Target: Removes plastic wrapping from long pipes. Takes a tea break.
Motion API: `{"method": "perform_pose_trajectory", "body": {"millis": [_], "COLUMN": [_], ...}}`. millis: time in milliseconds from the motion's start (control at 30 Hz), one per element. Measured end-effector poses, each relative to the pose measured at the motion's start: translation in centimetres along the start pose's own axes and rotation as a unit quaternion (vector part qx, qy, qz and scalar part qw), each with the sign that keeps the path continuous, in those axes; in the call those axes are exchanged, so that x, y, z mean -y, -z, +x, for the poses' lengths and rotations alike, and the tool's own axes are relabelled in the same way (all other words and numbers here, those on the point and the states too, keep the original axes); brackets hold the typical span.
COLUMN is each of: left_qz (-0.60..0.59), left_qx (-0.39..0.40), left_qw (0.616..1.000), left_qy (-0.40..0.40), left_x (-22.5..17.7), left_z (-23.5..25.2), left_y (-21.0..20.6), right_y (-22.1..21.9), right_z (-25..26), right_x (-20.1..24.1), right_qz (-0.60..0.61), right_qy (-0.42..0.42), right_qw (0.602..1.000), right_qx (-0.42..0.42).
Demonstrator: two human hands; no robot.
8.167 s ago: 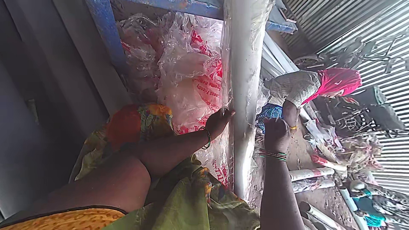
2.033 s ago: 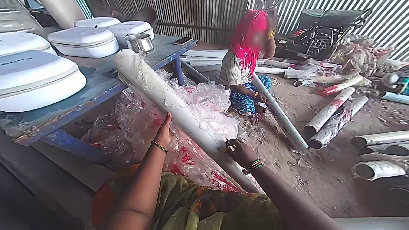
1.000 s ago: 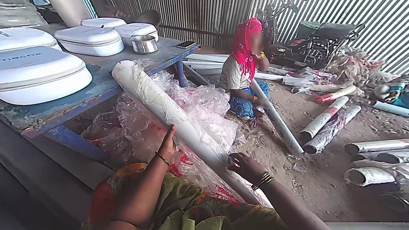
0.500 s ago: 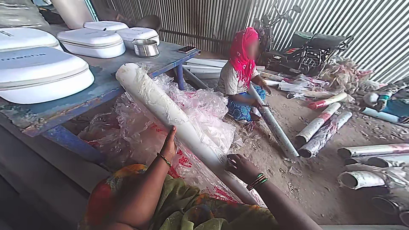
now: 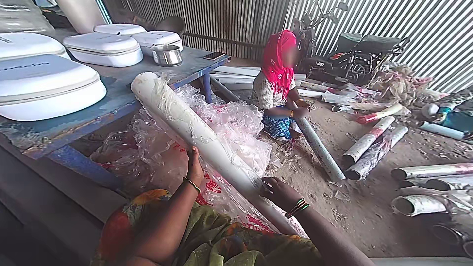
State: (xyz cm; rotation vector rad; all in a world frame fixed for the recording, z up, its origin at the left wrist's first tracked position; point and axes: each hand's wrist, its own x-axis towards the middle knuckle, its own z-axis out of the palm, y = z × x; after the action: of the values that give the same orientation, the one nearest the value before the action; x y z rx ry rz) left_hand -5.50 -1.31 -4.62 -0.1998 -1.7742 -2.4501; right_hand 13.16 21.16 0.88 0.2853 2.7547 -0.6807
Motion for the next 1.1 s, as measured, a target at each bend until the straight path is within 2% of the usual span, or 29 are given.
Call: {"method": "perform_pose_trajectory", "body": {"millis": [267, 467, 533, 700, 800, 867, 1000, 1100], "left_qz": [-0.005, -0.067, -0.054, 0.017, 0.089, 0.089, 0.129, 0.207], "left_qx": [-0.144, -0.194, -0.206, -0.206, -0.134, -0.050, 0.153, 0.307], "left_qw": [0.989, 0.978, 0.976, 0.965, 0.948, 0.939, 0.931, 0.889], "left_qy": [-0.013, -0.026, -0.047, -0.162, -0.273, -0.328, -0.306, -0.271], "left_x": [-1.6, -4.0, -4.4, -5.0, -5.8, -5.8, -4.5, -4.3], "left_z": [1.7, 2.2, 2.3, 1.9, -0.2, -1.8, -5.4, -8.1], "left_y": [0.7, 1.1, 1.3, 1.4, 0.6, -0.1, -2.3, -3.9], "right_y": [0.0, 0.0, 0.3, 0.8, 0.6, 0.3, -0.4, -0.8], "right_z": [0.0, -0.1, -0.3, -0.6, -0.8, -0.8, -1.0, -1.7], "right_x": [-0.2, -0.5, -0.3, -0.4, -0.7, -1.2, -0.7, 0.4], "right_qz": [0.005, 0.038, 0.049, 0.085, 0.114, 0.165, 0.287, 0.296], "right_qy": [0.001, 0.000, -0.004, -0.005, 0.023, 0.042, 0.098, 0.143], "right_qw": [1.000, 0.999, 0.999, 0.994, 0.983, 0.970, 0.919, 0.894], "right_qx": [0.003, -0.013, -0.022, -0.073, -0.142, -0.174, -0.253, -0.304]}}
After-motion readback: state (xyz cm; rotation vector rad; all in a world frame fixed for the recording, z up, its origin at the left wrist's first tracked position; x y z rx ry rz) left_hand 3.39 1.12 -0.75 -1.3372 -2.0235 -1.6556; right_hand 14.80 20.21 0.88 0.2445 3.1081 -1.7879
